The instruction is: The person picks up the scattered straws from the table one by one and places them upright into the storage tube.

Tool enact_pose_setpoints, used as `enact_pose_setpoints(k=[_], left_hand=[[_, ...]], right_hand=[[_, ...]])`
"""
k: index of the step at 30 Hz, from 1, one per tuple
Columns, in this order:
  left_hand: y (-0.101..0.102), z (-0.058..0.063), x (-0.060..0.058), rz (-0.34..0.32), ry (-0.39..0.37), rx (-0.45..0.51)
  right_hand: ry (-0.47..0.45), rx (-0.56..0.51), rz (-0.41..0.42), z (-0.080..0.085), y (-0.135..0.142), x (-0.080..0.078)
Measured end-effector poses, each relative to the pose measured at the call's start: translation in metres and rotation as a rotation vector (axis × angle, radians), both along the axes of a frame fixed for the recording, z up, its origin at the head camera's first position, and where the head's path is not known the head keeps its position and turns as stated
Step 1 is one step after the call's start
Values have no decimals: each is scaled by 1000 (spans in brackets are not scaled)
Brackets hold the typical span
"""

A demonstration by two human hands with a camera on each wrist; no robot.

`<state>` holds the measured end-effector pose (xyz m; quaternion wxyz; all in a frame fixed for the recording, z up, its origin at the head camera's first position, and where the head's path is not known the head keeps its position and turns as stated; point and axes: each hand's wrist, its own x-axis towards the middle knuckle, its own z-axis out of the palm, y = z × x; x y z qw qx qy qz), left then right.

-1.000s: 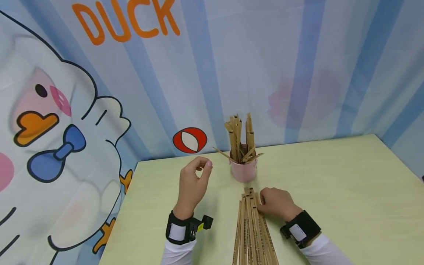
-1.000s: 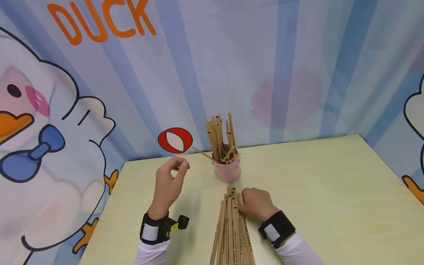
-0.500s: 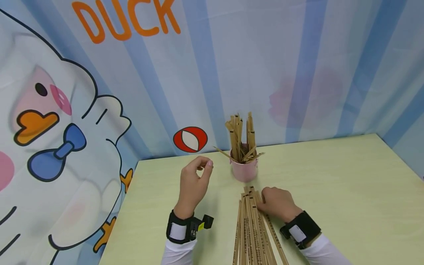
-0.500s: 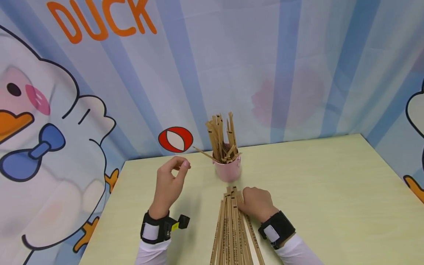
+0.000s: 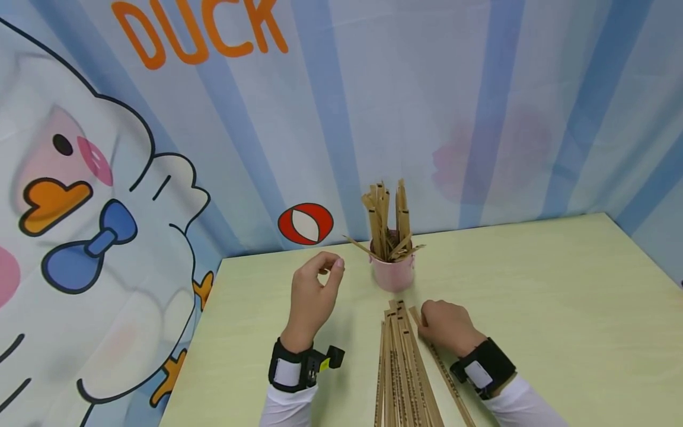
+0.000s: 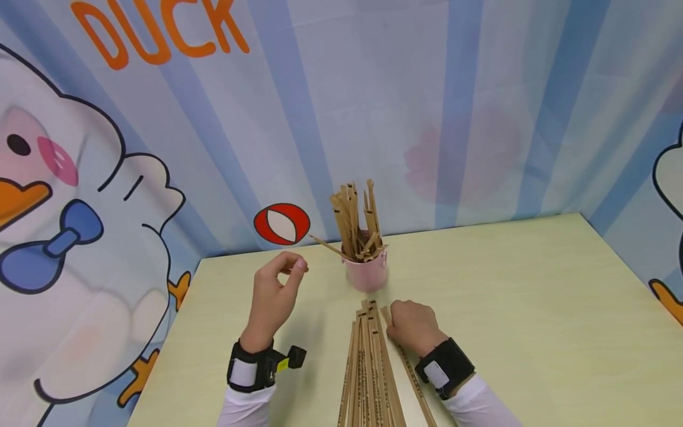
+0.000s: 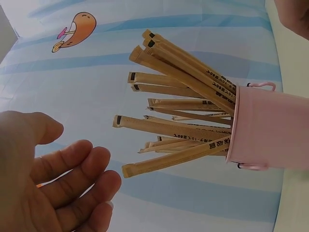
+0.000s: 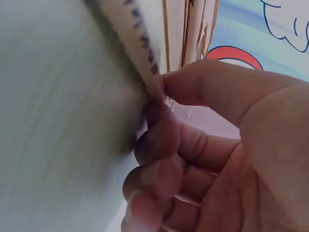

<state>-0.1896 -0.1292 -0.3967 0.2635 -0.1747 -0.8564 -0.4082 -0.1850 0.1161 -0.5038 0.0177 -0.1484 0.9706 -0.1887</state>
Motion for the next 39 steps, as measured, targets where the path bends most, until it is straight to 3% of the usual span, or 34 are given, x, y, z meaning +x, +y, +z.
enact_pose_setpoints(k=[7,12,16,20,26,31,35,39], left_hand=[[-1,-1,0,3,-10,0],[0,0,0,-4,-1,-2],[1,1,-1,-11,-2,-3],[0,0,-1,-7,-14,-1],[-2,0,-2,-5,-14,2],[-2,0,-2,-5,-16,6],[-3,-2,-3,1,-20,8],[-3,-3,-3,0,-21,14]], right_hand=[[-16,-118,-15,13,9,-3],[91,-237,-50,42,26,-1],[202,-339,-138,72,42,3],[391,-476,-231,107,55,7],[876,-825,-238,164,60,1],[1220,-1105,-255,206,42,-7],[1325,-1196,-235,216,27,-16],[1334,-1141,-133,203,18,-33]])
